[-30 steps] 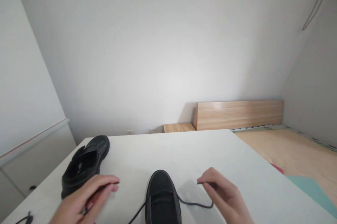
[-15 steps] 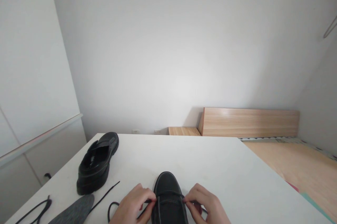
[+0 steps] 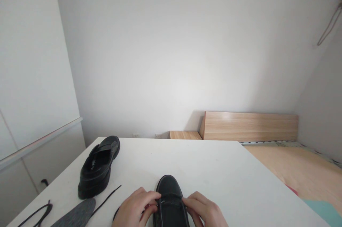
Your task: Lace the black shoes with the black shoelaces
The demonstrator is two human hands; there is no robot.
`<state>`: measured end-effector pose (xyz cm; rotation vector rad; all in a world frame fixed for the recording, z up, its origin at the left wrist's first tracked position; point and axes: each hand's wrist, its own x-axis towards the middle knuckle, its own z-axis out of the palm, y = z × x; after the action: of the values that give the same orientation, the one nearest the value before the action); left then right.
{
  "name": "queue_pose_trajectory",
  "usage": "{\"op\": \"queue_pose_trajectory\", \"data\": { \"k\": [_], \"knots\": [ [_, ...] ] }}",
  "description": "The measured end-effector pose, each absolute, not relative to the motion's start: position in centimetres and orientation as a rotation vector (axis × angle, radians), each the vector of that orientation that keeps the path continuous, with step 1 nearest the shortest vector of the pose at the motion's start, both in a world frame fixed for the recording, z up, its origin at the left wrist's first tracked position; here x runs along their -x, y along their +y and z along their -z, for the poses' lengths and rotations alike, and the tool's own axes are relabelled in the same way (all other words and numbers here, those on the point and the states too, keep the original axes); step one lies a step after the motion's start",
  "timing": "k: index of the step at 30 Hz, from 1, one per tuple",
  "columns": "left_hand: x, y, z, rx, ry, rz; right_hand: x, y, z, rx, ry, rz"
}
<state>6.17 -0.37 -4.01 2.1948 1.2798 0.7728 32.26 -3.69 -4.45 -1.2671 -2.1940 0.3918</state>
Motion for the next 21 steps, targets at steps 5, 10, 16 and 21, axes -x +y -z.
{"op": "queue_pose_trajectory", "data": {
  "k": [5,10,16,21],
  "knots": [
    [-7.6,-0.9,-0.4,-2.291,1.332,-0.543,-31.0,-4.2,0.3,1.399,-2.224,-0.509],
    [-10.2,-0.8,-6.4,-2.487,1.423,-0.119,-28.5,-4.6,-5.1,1.745,-2.438,-0.377],
    [-12.5,1.0,-7.7,-2.647,1.279,0.098,-26.1,-3.8,-7.9,1.827,-2.665,-0.145],
    [-12.7,1.9,-6.8,-2.678,1.214,0.090,-24.4,-3.2,-8.3,1.817,-2.747,-0.084]
  ]
}}
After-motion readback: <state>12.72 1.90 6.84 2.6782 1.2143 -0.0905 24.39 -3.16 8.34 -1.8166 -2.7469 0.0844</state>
